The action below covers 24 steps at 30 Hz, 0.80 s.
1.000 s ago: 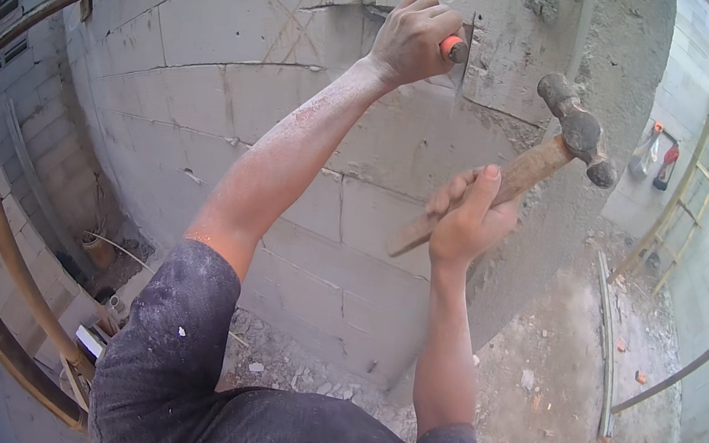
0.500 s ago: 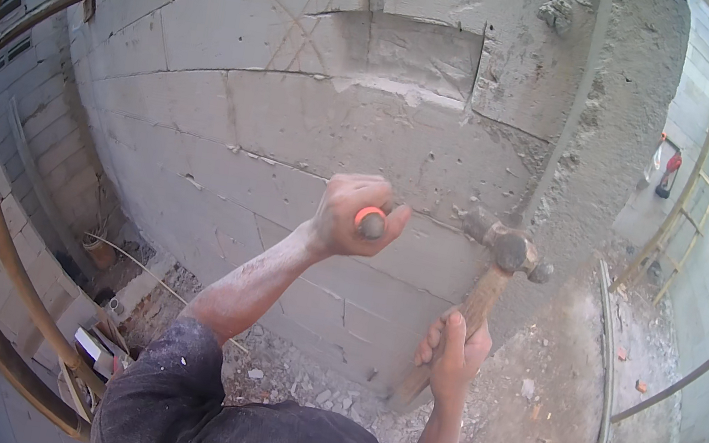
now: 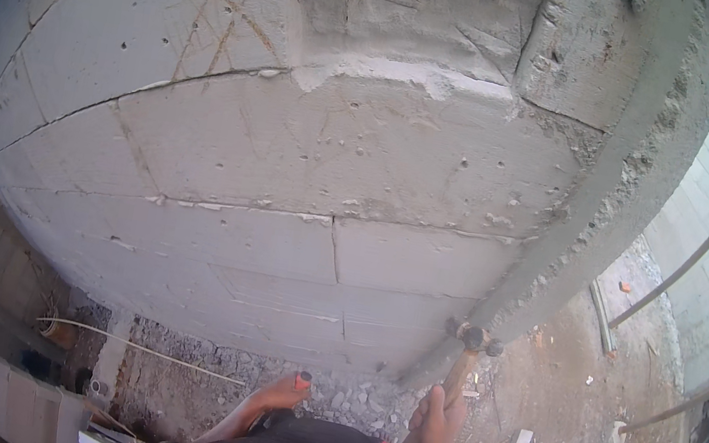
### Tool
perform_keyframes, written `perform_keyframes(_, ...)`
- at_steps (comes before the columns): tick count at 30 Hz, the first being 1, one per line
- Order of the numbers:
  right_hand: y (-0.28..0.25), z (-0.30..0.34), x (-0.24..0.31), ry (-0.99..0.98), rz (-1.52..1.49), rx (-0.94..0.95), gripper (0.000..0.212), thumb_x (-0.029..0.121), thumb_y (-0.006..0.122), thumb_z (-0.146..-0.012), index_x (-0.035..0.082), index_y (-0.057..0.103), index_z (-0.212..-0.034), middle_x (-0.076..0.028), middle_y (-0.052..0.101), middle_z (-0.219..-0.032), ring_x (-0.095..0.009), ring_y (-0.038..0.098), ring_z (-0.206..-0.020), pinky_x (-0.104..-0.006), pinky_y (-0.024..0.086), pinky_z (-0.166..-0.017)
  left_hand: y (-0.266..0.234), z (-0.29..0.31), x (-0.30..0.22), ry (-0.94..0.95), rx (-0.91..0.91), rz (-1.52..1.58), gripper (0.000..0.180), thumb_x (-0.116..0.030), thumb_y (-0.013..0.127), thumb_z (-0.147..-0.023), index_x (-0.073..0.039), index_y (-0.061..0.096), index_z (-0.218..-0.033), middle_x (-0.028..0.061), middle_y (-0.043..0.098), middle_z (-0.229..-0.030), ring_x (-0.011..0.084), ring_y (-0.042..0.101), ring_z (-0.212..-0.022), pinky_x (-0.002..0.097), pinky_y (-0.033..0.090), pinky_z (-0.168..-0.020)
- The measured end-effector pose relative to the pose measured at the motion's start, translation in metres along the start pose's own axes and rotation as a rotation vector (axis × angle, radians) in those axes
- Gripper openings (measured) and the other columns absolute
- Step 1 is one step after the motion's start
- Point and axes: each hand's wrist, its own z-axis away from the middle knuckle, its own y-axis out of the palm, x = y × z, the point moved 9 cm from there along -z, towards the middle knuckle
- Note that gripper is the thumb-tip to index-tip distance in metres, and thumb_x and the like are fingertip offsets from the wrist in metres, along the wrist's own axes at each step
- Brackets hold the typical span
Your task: The person uses a hammer and a chisel to chip away at a concrete block wall in an active work zone.
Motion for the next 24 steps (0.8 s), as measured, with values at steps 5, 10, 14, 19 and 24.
perform_keyframes(5, 0.076, 0.009, -0.023, 0.088, -0.113, -0.21, 0.031, 0.036, 0.054, -0.105, 0.009, 0.045, -0.094, -0.001, 0.046, -0.061, -0.013, 0.046, -0.041, -0.0307, 0.041, -0.037, -0.032, 0.005, 0.056, 0.091, 0.122, -0.085, 0.032, -0.033, 0.069, -0.089, -0.002, 0.065, -0.09, 0.0009, 0.059, -0.065, 0.0145, 0.062, -0.064, 0.0338, 0.048, -0.062)
perform_keyframes(10, 0.121, 0.029, -0.021, 0.074, -0.1, -0.267, 0.031, 0.036, 0.055, -0.104, 0.008, 0.046, -0.094, -0.001, 0.047, -0.061, -0.013, 0.046, -0.042, -0.0307, 0.041, -0.038, -0.101, 0.003, 0.061, -0.056, 0.362, -0.198, 0.04, -0.028, 0.078, -0.084, 0.004, 0.067, -0.106, 0.0122, 0.072, -0.087, 0.0196, 0.07, -0.081, 0.0372, 0.055, -0.073)
perform_keyframes(14, 0.134, 0.045, -0.02, 0.047, -0.057, -0.256, 0.03, 0.034, 0.055, -0.104, 0.009, 0.046, -0.091, -0.001, 0.048, -0.062, -0.013, 0.047, -0.042, -0.0303, 0.041, -0.038, -0.126, -0.012, 0.101, -0.063, 0.358, -0.286, 0.042, -0.027, 0.077, -0.086, 0.002, 0.065, -0.113, 0.0089, 0.073, -0.09, 0.0189, 0.07, -0.084, 0.0359, 0.056, -0.075)
perform_keyframes(19, 0.13, 0.051, -0.021, 0.028, -0.066, -0.296, 0.029, 0.033, 0.056, -0.104, 0.009, 0.045, -0.091, -0.001, 0.048, -0.062, -0.013, 0.047, -0.042, -0.0301, 0.042, -0.038, -0.154, -0.007, 0.035, 0.268, 0.127, -0.204, 0.04, -0.027, 0.077, -0.087, 0.001, 0.064, -0.112, 0.0159, 0.073, -0.095, 0.0275, 0.072, -0.089, 0.0391, 0.055, -0.08)
perform_keyframes(24, 0.114, 0.063, -0.003, -0.045, -0.019, -0.446, 0.027, 0.032, 0.056, -0.104, 0.01, 0.045, -0.094, 0.0, 0.048, -0.063, -0.012, 0.048, -0.043, -0.0295, 0.044, -0.039, -0.182, 0.073, -0.156, 0.757, 0.057, -0.239, 0.031, -0.016, 0.071, -0.09, -0.004, 0.065, -0.117, 0.0146, 0.069, -0.119, 0.0359, 0.068, -0.107, 0.0433, 0.054, -0.09)
